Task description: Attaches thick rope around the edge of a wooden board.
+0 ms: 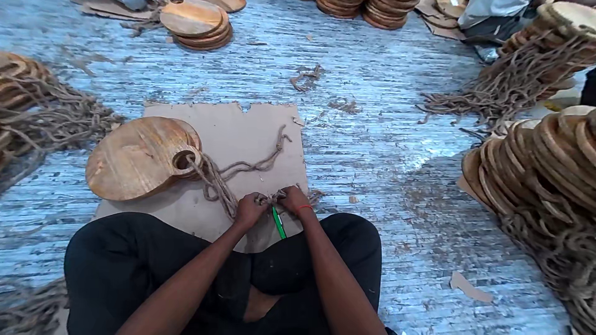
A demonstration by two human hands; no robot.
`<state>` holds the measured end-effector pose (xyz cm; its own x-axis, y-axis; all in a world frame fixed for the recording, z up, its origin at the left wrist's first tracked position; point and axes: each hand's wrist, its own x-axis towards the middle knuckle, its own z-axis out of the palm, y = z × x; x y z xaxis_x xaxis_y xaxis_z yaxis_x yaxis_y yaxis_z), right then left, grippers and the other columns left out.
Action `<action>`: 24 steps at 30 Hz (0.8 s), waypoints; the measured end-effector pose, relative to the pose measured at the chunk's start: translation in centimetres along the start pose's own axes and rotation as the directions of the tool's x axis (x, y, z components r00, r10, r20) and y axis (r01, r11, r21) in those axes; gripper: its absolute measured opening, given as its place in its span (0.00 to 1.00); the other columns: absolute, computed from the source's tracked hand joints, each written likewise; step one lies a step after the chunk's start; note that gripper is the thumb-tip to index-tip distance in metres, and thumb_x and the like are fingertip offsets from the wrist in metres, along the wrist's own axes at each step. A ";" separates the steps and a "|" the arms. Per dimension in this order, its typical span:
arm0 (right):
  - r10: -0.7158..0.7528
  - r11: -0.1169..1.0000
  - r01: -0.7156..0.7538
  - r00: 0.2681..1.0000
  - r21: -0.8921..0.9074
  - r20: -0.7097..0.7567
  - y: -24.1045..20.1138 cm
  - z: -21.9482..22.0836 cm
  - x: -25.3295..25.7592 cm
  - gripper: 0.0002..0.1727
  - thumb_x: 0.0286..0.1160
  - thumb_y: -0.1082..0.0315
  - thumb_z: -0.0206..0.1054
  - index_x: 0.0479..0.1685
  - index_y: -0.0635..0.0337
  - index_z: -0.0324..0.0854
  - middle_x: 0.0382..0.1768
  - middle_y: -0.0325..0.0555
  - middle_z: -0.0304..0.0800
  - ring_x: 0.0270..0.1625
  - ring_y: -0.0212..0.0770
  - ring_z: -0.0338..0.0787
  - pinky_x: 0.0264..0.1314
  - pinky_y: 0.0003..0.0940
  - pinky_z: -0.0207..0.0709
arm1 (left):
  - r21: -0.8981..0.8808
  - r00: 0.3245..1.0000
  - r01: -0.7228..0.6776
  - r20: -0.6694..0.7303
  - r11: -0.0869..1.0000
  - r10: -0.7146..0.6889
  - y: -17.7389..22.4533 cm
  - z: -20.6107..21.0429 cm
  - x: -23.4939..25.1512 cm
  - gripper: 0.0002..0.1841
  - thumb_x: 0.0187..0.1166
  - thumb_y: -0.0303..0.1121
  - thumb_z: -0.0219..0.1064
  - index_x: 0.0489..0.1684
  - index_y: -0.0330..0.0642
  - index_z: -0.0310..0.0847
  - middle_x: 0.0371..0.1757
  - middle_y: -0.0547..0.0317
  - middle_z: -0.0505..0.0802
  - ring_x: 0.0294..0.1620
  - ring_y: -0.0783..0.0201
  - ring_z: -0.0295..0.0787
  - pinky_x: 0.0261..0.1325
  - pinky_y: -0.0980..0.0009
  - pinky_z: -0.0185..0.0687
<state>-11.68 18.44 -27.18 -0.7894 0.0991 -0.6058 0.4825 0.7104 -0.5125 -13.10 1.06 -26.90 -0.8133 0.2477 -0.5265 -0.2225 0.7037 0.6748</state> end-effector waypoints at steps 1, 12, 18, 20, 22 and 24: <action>0.002 1.000 -0.002 1.000 0.012 -0.001 0.0 0.0 0.0 0.16 0.80 0.56 0.73 0.54 0.59 0.90 0.51 0.61 0.93 0.57 0.62 0.91 0.59 0.67 0.79 | 0.002 1.000 -0.003 -0.006 1.000 0.003 0.1 -0.1 0.0 0.14 0.80 0.36 0.73 0.56 0.38 0.89 0.47 0.44 0.93 0.50 0.50 0.90 0.61 0.48 0.82; 0.059 0.994 -0.053 0.996 0.098 -0.062 -0.5 0.3 -0.4 0.18 0.75 0.55 0.77 0.48 0.64 0.90 0.47 0.65 0.92 0.53 0.65 0.91 0.53 0.69 0.80 | 0.080 1.000 0.026 0.013 0.996 -0.027 0.3 0.2 1.2 0.13 0.84 0.37 0.69 0.52 0.35 0.90 0.54 0.38 0.90 0.57 0.43 0.88 0.66 0.41 0.79; 0.110 0.994 -0.109 0.992 -0.019 0.066 -0.2 0.1 0.0 0.18 0.74 0.54 0.78 0.50 0.60 0.91 0.50 0.61 0.93 0.57 0.61 0.91 0.58 0.66 0.80 | 0.119 0.995 0.020 0.095 0.993 -0.031 -0.1 0.2 0.8 0.14 0.81 0.38 0.72 0.53 0.36 0.90 0.55 0.41 0.92 0.59 0.45 0.89 0.67 0.45 0.80; 0.111 0.993 -0.109 0.992 -0.040 0.067 -0.5 -0.3 0.0 0.18 0.74 0.55 0.78 0.52 0.60 0.91 0.51 0.60 0.93 0.58 0.61 0.91 0.60 0.65 0.81 | 0.127 0.996 0.027 0.082 0.991 -0.038 0.3 0.2 0.7 0.14 0.81 0.38 0.72 0.53 0.37 0.90 0.55 0.42 0.92 0.58 0.47 0.89 0.67 0.46 0.80; 0.092 0.996 -0.092 0.996 -0.016 0.018 -0.6 -0.2 -0.1 0.16 0.75 0.59 0.77 0.52 0.62 0.90 0.52 0.62 0.93 0.58 0.63 0.91 0.60 0.65 0.81 | 0.112 0.999 0.013 0.029 0.994 -0.017 0.6 0.5 0.5 0.14 0.81 0.37 0.73 0.52 0.35 0.90 0.55 0.42 0.91 0.57 0.47 0.89 0.66 0.48 0.81; 0.076 0.997 -0.075 0.996 0.034 -0.047 -0.9 0.2 -0.1 0.14 0.75 0.62 0.77 0.52 0.63 0.90 0.51 0.64 0.93 0.58 0.65 0.91 0.58 0.66 0.81 | 0.090 0.999 -0.017 -0.037 0.996 0.020 0.6 0.8 0.5 0.13 0.80 0.36 0.74 0.51 0.34 0.90 0.54 0.41 0.90 0.56 0.46 0.88 0.65 0.46 0.81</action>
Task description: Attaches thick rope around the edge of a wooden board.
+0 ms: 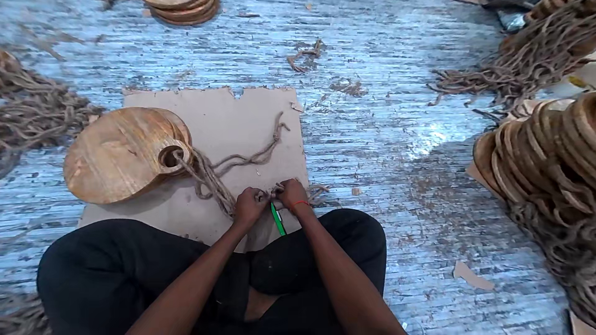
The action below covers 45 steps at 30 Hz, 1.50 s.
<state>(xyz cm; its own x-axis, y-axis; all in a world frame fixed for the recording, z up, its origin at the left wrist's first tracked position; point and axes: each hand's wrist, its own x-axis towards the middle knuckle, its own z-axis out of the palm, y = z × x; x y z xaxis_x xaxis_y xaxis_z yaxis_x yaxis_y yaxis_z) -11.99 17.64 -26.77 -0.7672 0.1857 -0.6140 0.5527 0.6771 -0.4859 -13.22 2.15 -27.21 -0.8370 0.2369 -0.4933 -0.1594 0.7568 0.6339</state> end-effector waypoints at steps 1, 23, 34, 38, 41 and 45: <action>0.008 1.000 -0.008 1.000 0.006 -0.005 -0.2 -0.1 0.1 0.15 0.76 0.62 0.76 0.54 0.62 0.90 0.53 0.64 0.93 0.59 0.64 0.91 0.60 0.66 0.81 | -0.004 1.000 -0.009 -0.025 1.000 0.009 0.1 0.1 0.1 0.13 0.80 0.36 0.74 0.51 0.34 0.90 0.54 0.40 0.90 0.56 0.45 0.88 0.65 0.45 0.81; 0.045 0.989 -0.034 0.996 -0.143 0.080 -1.3 -0.1 -0.6 0.15 0.79 0.63 0.71 0.59 0.59 0.89 0.60 0.61 0.91 0.65 0.62 0.89 0.64 0.65 0.81 | 0.149 1.000 -0.023 0.002 0.989 0.022 -0.3 -0.2 0.9 0.16 0.80 0.37 0.74 0.52 0.30 0.88 0.56 0.37 0.91 0.58 0.41 0.89 0.66 0.42 0.81; 0.033 0.995 -0.034 0.999 -0.098 -0.005 -0.1 -0.9 -2.6 0.15 0.80 0.62 0.70 0.58 0.62 0.88 0.55 0.63 0.92 0.61 0.63 0.91 0.60 0.65 0.82 | 0.128 0.997 -0.035 0.066 0.991 0.027 -0.9 -1.2 0.1 0.16 0.81 0.37 0.71 0.57 0.33 0.88 0.58 0.39 0.90 0.61 0.45 0.88 0.69 0.46 0.80; 0.012 0.975 0.026 0.985 0.222 -0.170 -0.4 -1.4 -3.1 0.21 0.83 0.62 0.71 0.69 0.65 0.79 0.56 0.69 0.89 0.59 0.69 0.89 0.59 0.69 0.80 | -0.254 0.996 -0.059 -0.078 0.965 0.041 -0.6 -3.0 0.4 0.16 0.76 0.33 0.77 0.57 0.34 0.85 0.47 0.43 0.91 0.46 0.51 0.88 0.55 0.49 0.83; 0.022 0.977 0.034 0.966 0.210 -0.257 0.3 -1.4 -1.7 0.23 0.76 0.66 0.77 0.68 0.67 0.81 0.62 0.69 0.85 0.64 0.68 0.86 0.64 0.67 0.80 | -0.313 0.993 -0.086 -0.099 0.946 0.057 0.0 -3.6 1.9 0.30 0.64 0.28 0.85 0.68 0.38 0.79 0.50 0.45 0.91 0.47 0.53 0.90 0.55 0.50 0.87; 0.081 0.977 0.013 0.899 0.212 -0.430 0.9 -3.0 -1.2 0.16 0.87 0.63 0.65 0.60 0.65 0.87 0.61 0.65 0.87 0.65 0.63 0.87 0.70 0.62 0.79 | -0.253 0.981 -0.135 -0.173 0.958 0.093 3.5 -4.4 3.9 0.21 0.71 0.30 0.80 0.62 0.35 0.84 0.50 0.44 0.93 0.50 0.51 0.91 0.59 0.48 0.85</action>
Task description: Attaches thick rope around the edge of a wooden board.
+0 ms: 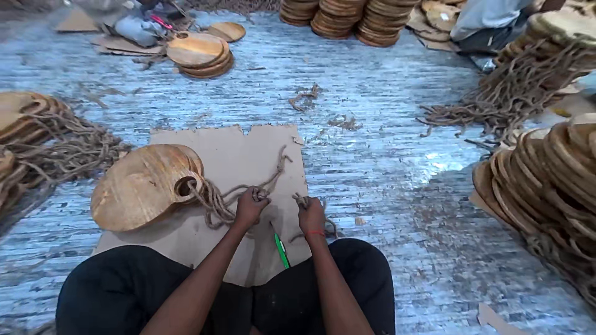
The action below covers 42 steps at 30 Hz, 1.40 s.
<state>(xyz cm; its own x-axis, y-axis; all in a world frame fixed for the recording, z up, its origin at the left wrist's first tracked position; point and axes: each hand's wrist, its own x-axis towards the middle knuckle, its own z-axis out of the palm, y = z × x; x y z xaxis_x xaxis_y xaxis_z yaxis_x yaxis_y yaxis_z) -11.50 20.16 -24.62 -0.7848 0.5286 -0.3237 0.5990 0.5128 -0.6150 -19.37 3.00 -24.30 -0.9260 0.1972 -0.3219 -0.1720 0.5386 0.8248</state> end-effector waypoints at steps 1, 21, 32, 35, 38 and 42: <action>0.023 1.000 -0.023 0.999 0.009 -0.038 -0.1 -0.6 0.0 0.15 0.87 0.64 0.64 0.61 0.64 0.87 0.60 0.63 0.88 0.65 0.62 0.88 0.71 0.62 0.78 | 0.011 1.000 -0.020 -0.020 1.000 0.020 0.9 0.2 0.9 0.19 0.75 0.32 0.77 0.61 0.34 0.84 0.49 0.42 0.93 0.50 0.49 0.90 0.59 0.46 0.84; 0.025 0.985 -0.007 0.994 0.174 -0.103 0.2 0.6 0.6 0.14 0.85 0.69 0.63 0.60 0.67 0.86 0.42 0.58 0.95 0.47 0.54 0.94 0.59 0.56 0.83 | 0.280 0.941 -0.208 0.320 0.937 0.113 1.5 3.6 8.5 0.25 0.78 0.35 0.74 0.75 0.45 0.78 0.56 0.38 0.92 0.59 0.40 0.90 0.67 0.39 0.80; -0.398 0.826 0.210 0.875 0.524 0.276 -0.5 2.1 -1.7 0.16 0.84 0.65 0.69 0.66 0.59 0.85 0.42 0.46 0.92 0.31 0.35 0.82 0.35 0.35 0.78 | -0.217 0.884 0.005 0.457 0.976 0.097 0.0 -5.5 -2.7 0.18 0.76 0.16 0.68 0.63 0.39 0.84 0.41 0.53 0.92 0.30 0.66 0.86 0.35 0.71 0.84; -0.377 0.882 0.223 0.863 0.416 0.336 -0.2 1.3 -2.6 0.12 0.81 0.67 0.73 0.57 0.62 0.88 0.40 0.51 0.94 0.37 0.43 0.88 0.45 0.45 0.83 | -0.189 0.897 0.037 0.440 0.981 0.051 -1.0 -5.0 -3.7 0.19 0.75 0.15 0.68 0.63 0.40 0.84 0.43 0.52 0.91 0.30 0.65 0.83 0.35 0.70 0.81; -0.323 0.930 0.221 0.873 0.295 0.366 -0.2 0.3 -3.6 0.10 0.80 0.67 0.73 0.53 0.63 0.88 0.38 0.53 0.92 0.36 0.46 0.88 0.44 0.49 0.82 | -0.141 0.882 0.054 0.471 0.989 0.020 -1.8 -4.2 -4.4 0.23 0.75 0.21 0.73 0.71 0.46 0.83 0.49 0.52 0.91 0.31 0.66 0.81 0.33 0.71 0.77; -0.277 0.958 0.219 0.868 0.184 0.411 0.7 0.7 -3.1 0.12 0.78 0.65 0.75 0.53 0.64 0.89 0.41 0.58 0.93 0.43 0.56 0.91 0.51 0.61 0.81 | -0.068 0.912 0.047 0.409 0.997 -0.015 -3.2 -2.3 -4.7 0.15 0.77 0.32 0.77 0.60 0.42 0.89 0.43 0.52 0.91 0.32 0.66 0.82 0.36 0.68 0.79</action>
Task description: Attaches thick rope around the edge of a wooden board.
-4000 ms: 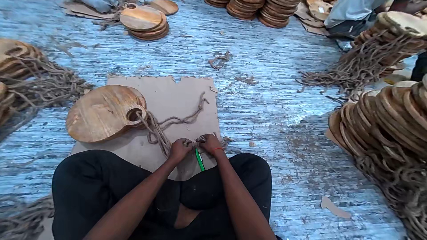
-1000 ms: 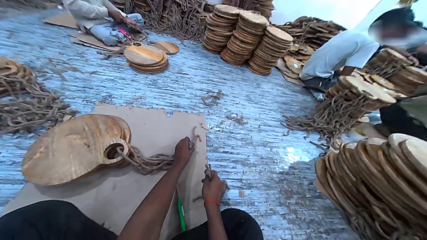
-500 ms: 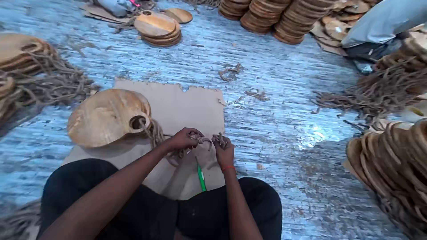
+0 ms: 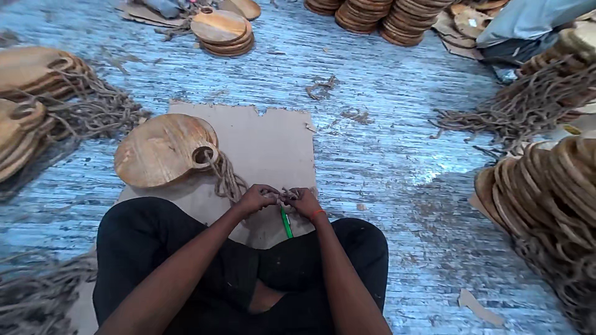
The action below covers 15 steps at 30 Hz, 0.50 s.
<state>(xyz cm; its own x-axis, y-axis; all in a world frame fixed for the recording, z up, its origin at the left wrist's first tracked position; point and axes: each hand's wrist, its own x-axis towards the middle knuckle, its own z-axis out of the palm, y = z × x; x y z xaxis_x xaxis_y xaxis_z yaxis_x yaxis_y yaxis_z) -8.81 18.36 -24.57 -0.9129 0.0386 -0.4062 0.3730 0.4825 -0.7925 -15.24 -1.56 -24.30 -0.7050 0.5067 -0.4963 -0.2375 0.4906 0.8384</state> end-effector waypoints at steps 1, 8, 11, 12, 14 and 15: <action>0.008 1.000 -0.008 1.000 0.004 0.006 1.0 0.3 1.1 0.13 0.79 0.62 0.75 0.51 0.63 0.90 0.41 0.55 0.95 0.44 0.53 0.92 0.53 0.60 0.82 | 0.023 0.999 0.029 -0.029 0.999 -0.029 -0.4 0.4 0.3 0.14 0.79 0.34 0.75 0.59 0.42 0.89 0.42 0.51 0.91 0.33 0.63 0.83 0.38 0.65 0.80; 0.178 0.983 -0.178 0.984 -0.034 0.011 2.0 1.1 3.2 0.18 0.74 0.58 0.79 0.50 0.65 0.89 0.44 0.58 0.95 0.47 0.56 0.93 0.58 0.60 0.83 | 0.113 0.980 0.153 -0.145 0.982 -0.136 -2.1 2.2 0.9 0.14 0.84 0.40 0.68 0.59 0.43 0.90 0.47 0.48 0.94 0.46 0.54 0.91 0.56 0.52 0.84; 0.170 0.982 -0.171 0.985 -0.080 -0.014 1.4 1.1 3.3 0.17 0.73 0.59 0.80 0.48 0.66 0.89 0.43 0.62 0.93 0.47 0.59 0.91 0.55 0.62 0.81 | 0.129 0.969 0.180 -0.194 0.975 -0.154 -2.2 2.4 1.2 0.14 0.83 0.41 0.69 0.57 0.44 0.91 0.46 0.47 0.94 0.47 0.52 0.90 0.57 0.48 0.83; 0.162 0.981 -0.162 0.987 -0.106 -0.013 1.4 1.1 3.4 0.17 0.73 0.59 0.80 0.48 0.66 0.89 0.43 0.62 0.92 0.48 0.60 0.91 0.55 0.62 0.81 | 0.150 0.966 0.190 -0.205 0.970 -0.157 -2.2 2.5 1.3 0.14 0.83 0.41 0.69 0.57 0.44 0.91 0.46 0.47 0.94 0.48 0.51 0.90 0.58 0.47 0.82; 0.147 0.975 -0.147 0.989 -0.164 -0.014 1.2 1.1 3.6 0.17 0.74 0.60 0.79 0.50 0.66 0.89 0.47 0.64 0.92 0.52 0.62 0.91 0.58 0.64 0.80 | 0.218 0.958 0.219 -0.233 0.951 -0.167 -1.6 2.9 1.1 0.15 0.83 0.42 0.69 0.58 0.45 0.91 0.49 0.46 0.94 0.52 0.48 0.90 0.62 0.44 0.81; 0.141 0.973 -0.142 0.990 -0.183 -0.013 1.0 1.2 3.6 0.17 0.75 0.61 0.78 0.53 0.66 0.89 0.49 0.65 0.92 0.54 0.64 0.91 0.61 0.65 0.80 | 0.260 0.953 0.239 -0.247 0.936 -0.175 -1.2 3.2 1.1 0.16 0.84 0.43 0.68 0.59 0.45 0.91 0.52 0.44 0.94 0.57 0.46 0.90 0.66 0.42 0.79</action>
<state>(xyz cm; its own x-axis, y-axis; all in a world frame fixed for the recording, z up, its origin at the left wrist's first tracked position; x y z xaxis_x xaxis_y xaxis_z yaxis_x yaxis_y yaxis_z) -11.55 17.98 -27.38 -0.8531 0.1180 -0.5082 0.4619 0.6237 -0.6305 -13.57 0.62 -26.58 -0.7952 0.2221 -0.5642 -0.2173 0.7644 0.6070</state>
